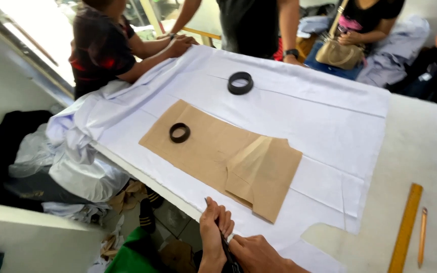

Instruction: Cutting out garment pieces from white fabric using scissors and a paper pattern on a large work table.

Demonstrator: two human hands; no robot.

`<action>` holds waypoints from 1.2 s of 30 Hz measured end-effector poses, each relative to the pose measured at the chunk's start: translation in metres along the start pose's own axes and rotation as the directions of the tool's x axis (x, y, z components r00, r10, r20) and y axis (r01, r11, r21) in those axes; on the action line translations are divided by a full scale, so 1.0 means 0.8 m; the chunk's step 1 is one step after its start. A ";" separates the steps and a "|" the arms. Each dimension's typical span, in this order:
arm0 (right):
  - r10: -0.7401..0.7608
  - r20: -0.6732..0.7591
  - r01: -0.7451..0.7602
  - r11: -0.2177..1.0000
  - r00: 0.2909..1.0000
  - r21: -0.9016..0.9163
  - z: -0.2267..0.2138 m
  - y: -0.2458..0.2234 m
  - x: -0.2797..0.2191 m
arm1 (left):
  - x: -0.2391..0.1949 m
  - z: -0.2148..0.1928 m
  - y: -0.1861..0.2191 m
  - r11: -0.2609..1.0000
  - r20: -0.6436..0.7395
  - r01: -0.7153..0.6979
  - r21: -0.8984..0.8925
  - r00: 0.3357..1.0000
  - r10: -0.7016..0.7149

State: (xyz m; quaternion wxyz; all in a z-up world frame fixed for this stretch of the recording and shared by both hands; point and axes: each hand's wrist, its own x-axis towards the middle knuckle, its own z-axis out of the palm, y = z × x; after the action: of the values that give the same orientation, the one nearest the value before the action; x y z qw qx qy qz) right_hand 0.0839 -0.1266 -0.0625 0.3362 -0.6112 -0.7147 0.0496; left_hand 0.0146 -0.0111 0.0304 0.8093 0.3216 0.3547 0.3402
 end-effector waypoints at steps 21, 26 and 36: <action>0.273 0.128 -0.283 0.957 0.954 0.069 0.039 -0.008 -0.016 | -0.002 0.004 0.007 1.000 0.020 0.007 0.002 1.000 -0.007; 0.265 0.063 -0.268 0.963 0.962 0.040 0.044 -0.012 -0.012 | -0.001 -0.001 0.007 1.000 -0.002 0.005 -0.004 1.000 -0.005; 0.354 0.044 -0.351 0.889 0.934 0.294 -0.020 -0.031 0.006 | 0.002 0.021 0.018 1.000 0.060 0.002 -0.009 0.998 -0.001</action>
State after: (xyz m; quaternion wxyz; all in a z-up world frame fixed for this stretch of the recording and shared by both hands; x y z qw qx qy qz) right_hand 0.0717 -0.1335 -0.0360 0.4135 -0.6735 -0.5744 0.2132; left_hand 0.0239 -0.0067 0.0502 0.8212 0.3277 0.3290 0.3315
